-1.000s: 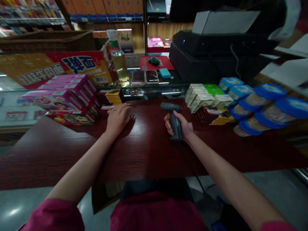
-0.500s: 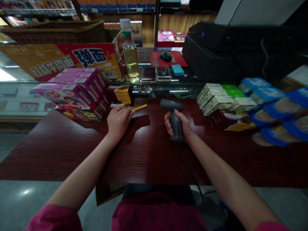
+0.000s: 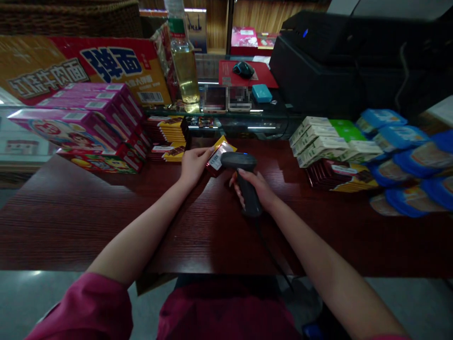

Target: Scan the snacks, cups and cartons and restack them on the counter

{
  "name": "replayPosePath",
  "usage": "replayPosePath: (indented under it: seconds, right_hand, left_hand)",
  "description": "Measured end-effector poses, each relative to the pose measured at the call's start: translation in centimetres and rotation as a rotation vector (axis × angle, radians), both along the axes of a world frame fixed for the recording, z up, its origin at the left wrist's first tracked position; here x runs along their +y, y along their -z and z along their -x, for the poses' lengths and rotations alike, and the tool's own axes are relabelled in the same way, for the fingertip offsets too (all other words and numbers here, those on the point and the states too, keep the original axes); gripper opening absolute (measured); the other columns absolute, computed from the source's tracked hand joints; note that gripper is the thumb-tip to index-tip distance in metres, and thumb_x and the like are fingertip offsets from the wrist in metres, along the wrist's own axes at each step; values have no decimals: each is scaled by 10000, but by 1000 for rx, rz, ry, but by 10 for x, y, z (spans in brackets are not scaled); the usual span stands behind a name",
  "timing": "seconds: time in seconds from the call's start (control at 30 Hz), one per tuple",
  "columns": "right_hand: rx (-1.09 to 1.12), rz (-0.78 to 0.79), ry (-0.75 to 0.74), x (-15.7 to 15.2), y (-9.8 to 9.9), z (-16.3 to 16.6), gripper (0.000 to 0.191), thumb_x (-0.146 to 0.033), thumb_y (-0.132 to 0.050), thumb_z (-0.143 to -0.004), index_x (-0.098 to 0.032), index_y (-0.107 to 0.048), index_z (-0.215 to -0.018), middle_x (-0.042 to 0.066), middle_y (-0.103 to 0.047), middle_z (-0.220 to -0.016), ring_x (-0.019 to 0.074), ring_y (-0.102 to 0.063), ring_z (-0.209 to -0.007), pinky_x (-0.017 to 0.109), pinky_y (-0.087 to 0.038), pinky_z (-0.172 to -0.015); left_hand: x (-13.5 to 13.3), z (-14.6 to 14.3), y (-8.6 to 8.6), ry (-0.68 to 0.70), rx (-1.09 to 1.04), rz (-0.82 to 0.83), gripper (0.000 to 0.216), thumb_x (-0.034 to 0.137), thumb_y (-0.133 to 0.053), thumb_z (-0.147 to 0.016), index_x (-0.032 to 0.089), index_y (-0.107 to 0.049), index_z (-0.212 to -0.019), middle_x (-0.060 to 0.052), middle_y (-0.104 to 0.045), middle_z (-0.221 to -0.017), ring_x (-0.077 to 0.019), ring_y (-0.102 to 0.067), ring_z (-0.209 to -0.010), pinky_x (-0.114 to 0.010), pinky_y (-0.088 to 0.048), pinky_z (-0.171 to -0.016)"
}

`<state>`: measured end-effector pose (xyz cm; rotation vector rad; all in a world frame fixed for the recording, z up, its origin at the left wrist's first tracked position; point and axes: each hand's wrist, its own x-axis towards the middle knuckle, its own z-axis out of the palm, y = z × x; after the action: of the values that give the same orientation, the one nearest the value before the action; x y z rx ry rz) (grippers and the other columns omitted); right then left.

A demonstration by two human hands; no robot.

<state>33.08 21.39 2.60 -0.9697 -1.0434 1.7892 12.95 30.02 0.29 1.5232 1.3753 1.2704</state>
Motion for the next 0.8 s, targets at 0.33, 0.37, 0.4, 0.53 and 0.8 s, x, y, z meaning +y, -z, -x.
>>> replayPosePath:
  seconds: [0.33, 0.37, 0.4, 0.53, 0.8]
  right_hand:
    - [27, -59, 22, -1, 2, -3, 444, -610, -676, -836, -167, -655, -819, -24, -587, -538, 116, -518, -342, 227, -459, -305]
    - [27, -63, 35, -2, 1, -4, 447, -614, -678, -832, -168, -654, -824, -25, -588, -539, 116, -522, -345, 226, -460, -309]
    - [29, -67, 55, -3, 0, -6, 450, -618, -680, -827, -169, -653, -829, -28, -589, -541, 116, -524, -348, 224, -462, -313]
    - [60, -95, 183, -14, 0, -27, 453, -624, -689, -808, -174, -651, -854, -40, -594, -556, 110, -524, -358, 224, -476, -330]
    - [134, -208, 535, -80, 4, -115, 439, -618, -680, -820, -185, -650, -882, -38, -596, -571, 114, -524, -360, 231, -484, -328]
  left_hand:
    - [5, 2, 5, -7, 24, -15, 366, 466, -687, -884, 140, -828, -972, -63, -808, -878, -200, -701, -765, -253, -495, -627]
    - [4, 3, 3, -8, -1, -26, 372, 469, -690, -880, 142, -825, -995, -69, -811, -910, -211, -715, -798, -264, -519, -657]
    - [2, 4, 1, -16, -20, -45, 381, 473, -687, -880, 143, -821, -1016, -73, -813, -940, -221, -726, -831, -274, -539, -687]
    - [-10, 1, -9, -86, 16, -208, 389, 471, -656, -912, 147, -805, -1067, -78, -812, -1034, -232, -746, -946, -301, -572, -821]
    - [-40, -101, -29, 30, 275, -683, 285, 388, -597, -1007, 224, -780, -1150, -46, -808, -1111, -205, -780, -957, -305, -590, -852]
